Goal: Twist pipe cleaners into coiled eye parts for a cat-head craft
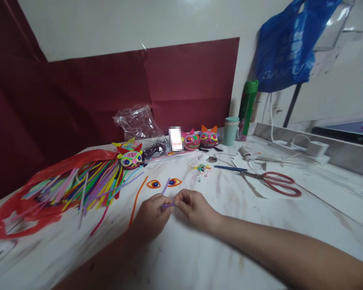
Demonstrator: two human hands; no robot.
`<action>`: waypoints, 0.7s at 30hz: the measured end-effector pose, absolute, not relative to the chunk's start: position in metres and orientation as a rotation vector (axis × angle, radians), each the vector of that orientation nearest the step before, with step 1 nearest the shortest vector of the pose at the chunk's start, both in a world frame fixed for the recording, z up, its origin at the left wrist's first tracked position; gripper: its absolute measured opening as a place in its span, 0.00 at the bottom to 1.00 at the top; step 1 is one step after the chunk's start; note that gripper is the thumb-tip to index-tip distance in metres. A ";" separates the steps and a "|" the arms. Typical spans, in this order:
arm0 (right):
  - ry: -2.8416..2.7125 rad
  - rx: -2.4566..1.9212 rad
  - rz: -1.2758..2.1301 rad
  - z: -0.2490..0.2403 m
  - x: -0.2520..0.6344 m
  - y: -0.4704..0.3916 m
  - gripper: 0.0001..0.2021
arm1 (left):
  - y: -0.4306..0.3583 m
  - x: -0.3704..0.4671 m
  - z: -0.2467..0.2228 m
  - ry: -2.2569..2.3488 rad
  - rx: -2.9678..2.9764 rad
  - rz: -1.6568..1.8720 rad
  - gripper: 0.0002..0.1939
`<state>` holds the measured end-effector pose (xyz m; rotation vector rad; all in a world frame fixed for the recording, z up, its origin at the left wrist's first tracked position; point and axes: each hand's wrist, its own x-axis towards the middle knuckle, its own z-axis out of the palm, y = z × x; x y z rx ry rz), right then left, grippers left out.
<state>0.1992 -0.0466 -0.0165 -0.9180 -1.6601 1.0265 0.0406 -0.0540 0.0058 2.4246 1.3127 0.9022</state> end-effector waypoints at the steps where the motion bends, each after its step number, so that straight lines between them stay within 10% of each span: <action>1: -1.680 -0.929 1.009 -0.016 0.199 -0.047 0.07 | -0.054 0.041 0.006 1.310 2.377 0.902 0.06; 21: -1.700 -0.923 1.002 -0.007 0.200 -0.054 0.08 | -0.060 0.040 0.014 1.358 2.266 1.026 0.07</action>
